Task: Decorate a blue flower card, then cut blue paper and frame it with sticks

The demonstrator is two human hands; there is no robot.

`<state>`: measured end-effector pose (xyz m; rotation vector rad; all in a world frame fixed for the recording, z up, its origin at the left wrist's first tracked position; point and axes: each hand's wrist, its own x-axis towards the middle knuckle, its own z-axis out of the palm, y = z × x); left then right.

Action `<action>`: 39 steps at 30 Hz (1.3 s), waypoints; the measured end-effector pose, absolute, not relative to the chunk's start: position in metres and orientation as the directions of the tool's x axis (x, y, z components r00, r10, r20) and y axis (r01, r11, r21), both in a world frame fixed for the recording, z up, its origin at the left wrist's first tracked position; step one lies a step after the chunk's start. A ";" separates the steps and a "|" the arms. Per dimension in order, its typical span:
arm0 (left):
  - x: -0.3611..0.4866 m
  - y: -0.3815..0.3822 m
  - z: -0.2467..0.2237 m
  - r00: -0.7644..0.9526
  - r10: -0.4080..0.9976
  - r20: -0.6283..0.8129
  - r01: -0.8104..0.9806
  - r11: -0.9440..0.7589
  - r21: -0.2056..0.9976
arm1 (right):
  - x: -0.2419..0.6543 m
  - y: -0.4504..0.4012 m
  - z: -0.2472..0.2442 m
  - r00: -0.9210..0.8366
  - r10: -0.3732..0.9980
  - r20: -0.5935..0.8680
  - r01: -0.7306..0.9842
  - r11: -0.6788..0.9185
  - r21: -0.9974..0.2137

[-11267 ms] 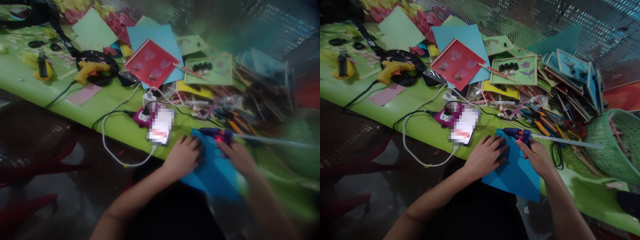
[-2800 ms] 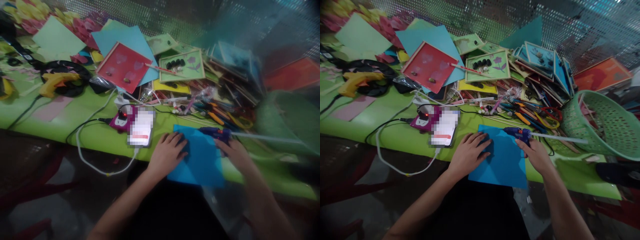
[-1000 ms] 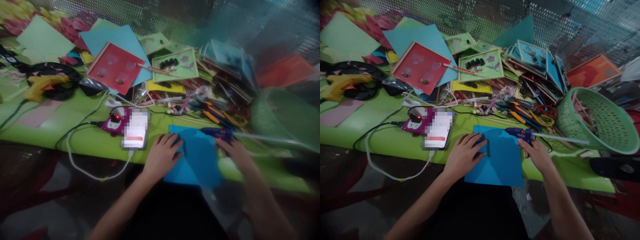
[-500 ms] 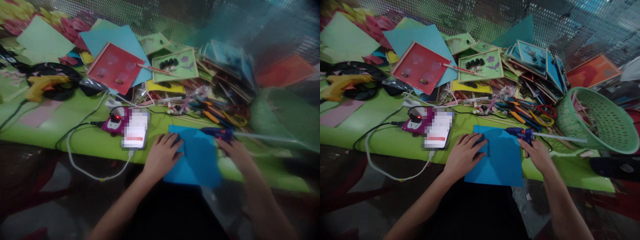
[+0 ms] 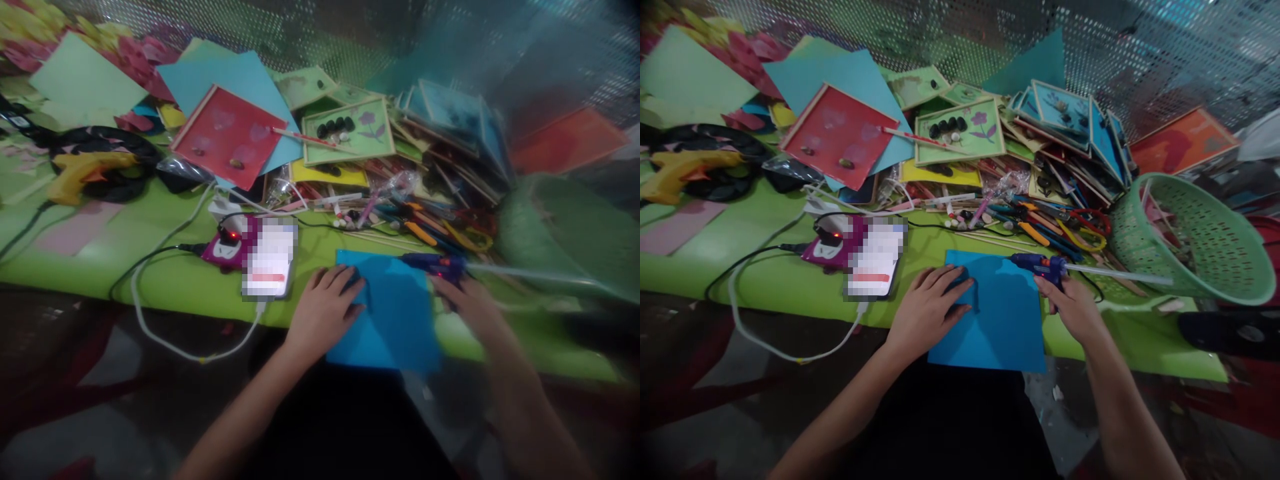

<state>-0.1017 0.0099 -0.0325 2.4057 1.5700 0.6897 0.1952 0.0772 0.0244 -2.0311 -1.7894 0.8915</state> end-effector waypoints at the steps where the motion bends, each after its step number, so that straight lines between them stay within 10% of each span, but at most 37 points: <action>1: -0.102 0.010 -0.033 0.333 0.902 0.276 0.815 -0.422 0.397 | 0.193 0.078 0.024 0.040 0.964 -0.262 0.789 -0.191 -0.584; 39: -0.102 0.011 -0.033 0.330 0.905 0.268 0.819 -0.416 0.395 | 0.214 0.075 0.021 0.055 0.957 -0.285 0.700 -0.240 -0.673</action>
